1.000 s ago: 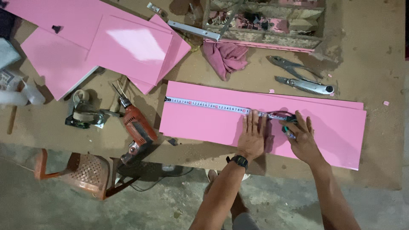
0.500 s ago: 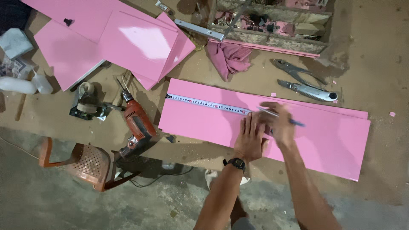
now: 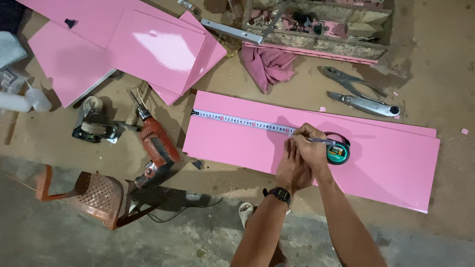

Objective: The person uses a measuring tape and a pen to mark measurements on pink upholstery panels on a workshop table, then uses a large metal square to draw a straight line and handles small plastic clips.

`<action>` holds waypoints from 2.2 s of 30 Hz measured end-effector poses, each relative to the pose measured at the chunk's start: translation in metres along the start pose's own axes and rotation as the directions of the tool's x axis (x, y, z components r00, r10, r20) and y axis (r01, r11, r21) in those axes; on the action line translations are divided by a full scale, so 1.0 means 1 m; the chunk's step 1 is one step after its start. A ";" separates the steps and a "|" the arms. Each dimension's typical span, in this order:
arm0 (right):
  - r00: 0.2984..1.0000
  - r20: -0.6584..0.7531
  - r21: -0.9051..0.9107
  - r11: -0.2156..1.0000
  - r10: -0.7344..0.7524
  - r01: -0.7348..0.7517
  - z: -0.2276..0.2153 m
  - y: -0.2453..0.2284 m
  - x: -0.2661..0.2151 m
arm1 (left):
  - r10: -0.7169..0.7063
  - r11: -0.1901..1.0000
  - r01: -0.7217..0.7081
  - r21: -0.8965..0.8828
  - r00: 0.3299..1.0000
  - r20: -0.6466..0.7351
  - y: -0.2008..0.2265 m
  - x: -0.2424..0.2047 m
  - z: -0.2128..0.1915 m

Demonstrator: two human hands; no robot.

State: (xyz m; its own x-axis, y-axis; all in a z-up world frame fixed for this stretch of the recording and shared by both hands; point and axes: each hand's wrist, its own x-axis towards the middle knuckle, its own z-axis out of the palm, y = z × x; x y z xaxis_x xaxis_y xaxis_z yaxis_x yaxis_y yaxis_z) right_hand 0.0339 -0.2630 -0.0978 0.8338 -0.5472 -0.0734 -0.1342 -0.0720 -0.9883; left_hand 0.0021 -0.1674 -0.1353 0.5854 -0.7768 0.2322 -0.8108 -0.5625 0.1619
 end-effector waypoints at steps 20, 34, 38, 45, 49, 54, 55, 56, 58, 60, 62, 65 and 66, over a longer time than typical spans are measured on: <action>0.987 -0.102 -0.118 0.987 -0.125 0.112 -0.002 0.025 -0.005 | -0.039 0.990 0.032 -0.134 0.998 -0.048 0.000 -0.001 0.007; 0.990 0.004 -0.144 0.980 -0.142 0.141 -0.004 0.009 -0.010 | -0.005 1.000 0.001 0.030 0.992 0.128 0.000 0.001 -0.012; 0.989 0.011 -0.203 0.968 -0.145 0.145 -0.007 0.017 -0.008 | -0.046 0.989 0.050 -0.136 0.998 0.033 0.001 -0.002 0.004; 0.997 0.005 -0.198 0.977 -0.075 0.075 -0.004 0.008 -0.009 | -0.042 0.992 0.059 -0.114 0.988 0.150 0.002 -0.001 0.021; 0.996 -0.001 -0.267 0.960 -0.090 0.086 -0.004 0.012 -0.008 | -0.007 0.996 0.025 -0.089 0.981 0.192 0.000 0.000 0.012; 0.991 0.002 -0.278 0.951 -0.137 0.132 -0.004 0.022 -0.007 | -0.063 0.988 0.089 -0.125 0.978 0.198 0.001 0.003 -0.002; 0.991 0.004 -0.278 0.951 -0.137 0.132 -0.004 0.023 -0.007 | -0.064 0.988 0.090 -0.125 0.978 0.198 0.002 0.003 0.001; 0.990 0.002 -0.292 0.947 -0.142 0.137 -0.004 0.024 -0.008 | -0.065 0.987 0.087 -0.135 0.984 0.164 0.003 0.002 0.004; 0.989 0.001 -0.306 0.942 -0.147 0.140 -0.004 0.024 -0.008 | -0.067 0.986 0.086 -0.145 0.989 0.130 0.004 0.002 0.002; 0.986 0.006 -0.282 0.946 -0.164 0.159 -0.004 0.021 -0.007 | -0.076 0.990 0.092 -0.105 0.987 0.143 0.004 0.003 -0.008; 0.986 0.007 -0.295 0.942 -0.164 0.159 -0.005 0.024 -0.009 | -0.067 0.990 0.082 -0.115 0.990 0.124 0.003 0.001 -0.005; 0.988 0.008 -0.311 0.938 -0.155 0.150 -0.006 0.033 -0.006 | -0.059 0.988 0.073 -0.134 0.993 0.105 0.001 0.001 -0.010; 0.989 0.007 -0.315 0.939 -0.145 0.140 -0.006 0.037 -0.005 | -0.059 0.987 0.074 -0.142 0.993 0.106 0.001 0.002 -0.014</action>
State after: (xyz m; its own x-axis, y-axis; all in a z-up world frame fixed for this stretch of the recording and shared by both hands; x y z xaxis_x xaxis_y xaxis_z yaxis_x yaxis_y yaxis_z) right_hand 0.0221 -0.2679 -0.1331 0.8483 -0.5249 0.0695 -0.1780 -0.4064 -0.8962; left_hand 0.0028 -0.1653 -0.1211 0.6292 -0.7680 0.1197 -0.7580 -0.5722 0.3132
